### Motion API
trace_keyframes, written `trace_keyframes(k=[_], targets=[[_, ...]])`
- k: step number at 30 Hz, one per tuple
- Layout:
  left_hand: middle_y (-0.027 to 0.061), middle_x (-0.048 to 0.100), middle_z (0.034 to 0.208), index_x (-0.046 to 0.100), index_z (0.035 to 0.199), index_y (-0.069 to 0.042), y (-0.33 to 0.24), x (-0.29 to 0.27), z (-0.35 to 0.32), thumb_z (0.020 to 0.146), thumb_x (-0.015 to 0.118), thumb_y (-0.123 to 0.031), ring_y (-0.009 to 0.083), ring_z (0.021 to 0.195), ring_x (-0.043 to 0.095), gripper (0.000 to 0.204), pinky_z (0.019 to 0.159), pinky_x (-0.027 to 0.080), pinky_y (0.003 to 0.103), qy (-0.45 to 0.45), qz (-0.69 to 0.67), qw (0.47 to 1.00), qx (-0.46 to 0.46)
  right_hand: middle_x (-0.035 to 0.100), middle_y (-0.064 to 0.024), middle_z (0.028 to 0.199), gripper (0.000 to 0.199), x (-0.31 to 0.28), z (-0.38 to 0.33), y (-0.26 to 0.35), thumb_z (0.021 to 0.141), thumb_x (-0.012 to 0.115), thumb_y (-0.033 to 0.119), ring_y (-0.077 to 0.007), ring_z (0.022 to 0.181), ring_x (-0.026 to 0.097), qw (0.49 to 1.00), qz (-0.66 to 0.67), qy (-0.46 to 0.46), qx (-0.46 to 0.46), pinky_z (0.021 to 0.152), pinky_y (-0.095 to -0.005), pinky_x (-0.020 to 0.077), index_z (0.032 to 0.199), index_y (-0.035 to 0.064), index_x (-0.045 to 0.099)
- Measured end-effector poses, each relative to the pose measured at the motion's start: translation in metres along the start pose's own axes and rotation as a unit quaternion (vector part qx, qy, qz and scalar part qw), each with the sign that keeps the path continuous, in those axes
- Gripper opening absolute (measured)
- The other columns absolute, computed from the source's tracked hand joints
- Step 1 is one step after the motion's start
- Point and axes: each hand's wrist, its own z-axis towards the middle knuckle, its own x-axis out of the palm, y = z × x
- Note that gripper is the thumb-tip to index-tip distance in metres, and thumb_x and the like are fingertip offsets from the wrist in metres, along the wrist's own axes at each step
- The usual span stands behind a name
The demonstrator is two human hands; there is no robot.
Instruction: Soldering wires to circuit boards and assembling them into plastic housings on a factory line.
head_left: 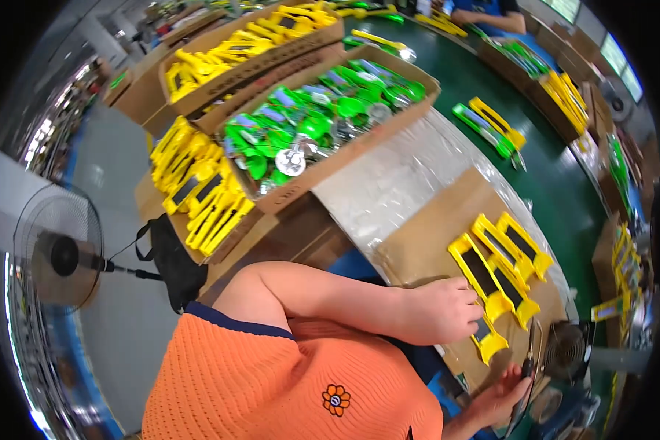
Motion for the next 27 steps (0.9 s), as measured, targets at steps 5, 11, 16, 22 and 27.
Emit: trace_keyframes(k=[5,11,16,22,27], targets=[[0.0111,0.064,0.087,0.067,0.088,-0.006,0.071,-0.159,-0.035,0.081,0.058,-0.011,0.0315,0.085,0.063,0.012,0.076,0.051,0.043,-0.042,0.148,0.966,-0.206,0.063,-0.011,0.088,0.026,0.018,-0.01,0.019,0.1,0.053,0.025,-0.0215,0.083,0.058,0.996,-0.015,-0.047,0.077,0.08,-0.0327,0.0478,0.094,0.0007,0.061],[0.0081,0.064,0.112,0.066,0.108,-0.012,0.199,-0.262,-0.154,0.07,0.067,0.002,0.028,0.113,0.058,0.041,0.094,0.049,0.041,0.239,0.292,0.848,-0.373,0.062,-0.0083,0.087,0.017,0.01,-0.008,0.02,0.097,0.058,0.018,-0.0173,0.08,0.058,0.994,-0.092,0.052,-0.023,0.076,-0.0286,0.0487,0.1,0.0008,0.06],[0.0113,0.062,0.121,0.059,0.115,-0.006,0.224,-0.266,-0.181,0.066,0.066,0.008,0.0325,0.117,0.055,0.052,0.102,0.045,0.041,0.178,0.24,0.914,-0.275,0.057,-0.0098,0.08,0.016,0.022,-0.006,0.01,0.092,0.059,0.004,-0.0178,0.072,0.055,0.996,0.046,0.069,-0.006,0.068,-0.0333,0.0483,0.107,0.0032,0.052],[0.0122,0.058,0.127,0.054,0.126,-0.007,0.21,-0.266,-0.172,0.073,0.061,0.014,0.0328,0.121,0.051,0.057,0.104,0.041,0.039,0.215,0.204,0.907,-0.299,0.059,-0.0121,0.08,0.025,0.032,-0.009,0.007,0.094,0.06,0.006,-0.027,0.083,0.066,0.989,0.068,0.13,-0.017,0.105,-0.0623,0.0396,0.116,0.0054,0.047],[0.0163,0.054,0.128,0.05,0.129,-0.004,0.18,-0.269,-0.148,0.082,0.057,0.008,0.0347,0.123,0.049,0.049,0.105,0.039,0.04,0.15,0.239,0.918,-0.28,0.057,-0.0102,0.081,0.023,0.022,-0.013,0.013,0.095,0.06,0.007,-0.0263,0.083,0.065,0.989,0.052,0.135,-0.022,0.105,-0.0619,0.0392,0.114,0.0056,0.047]])
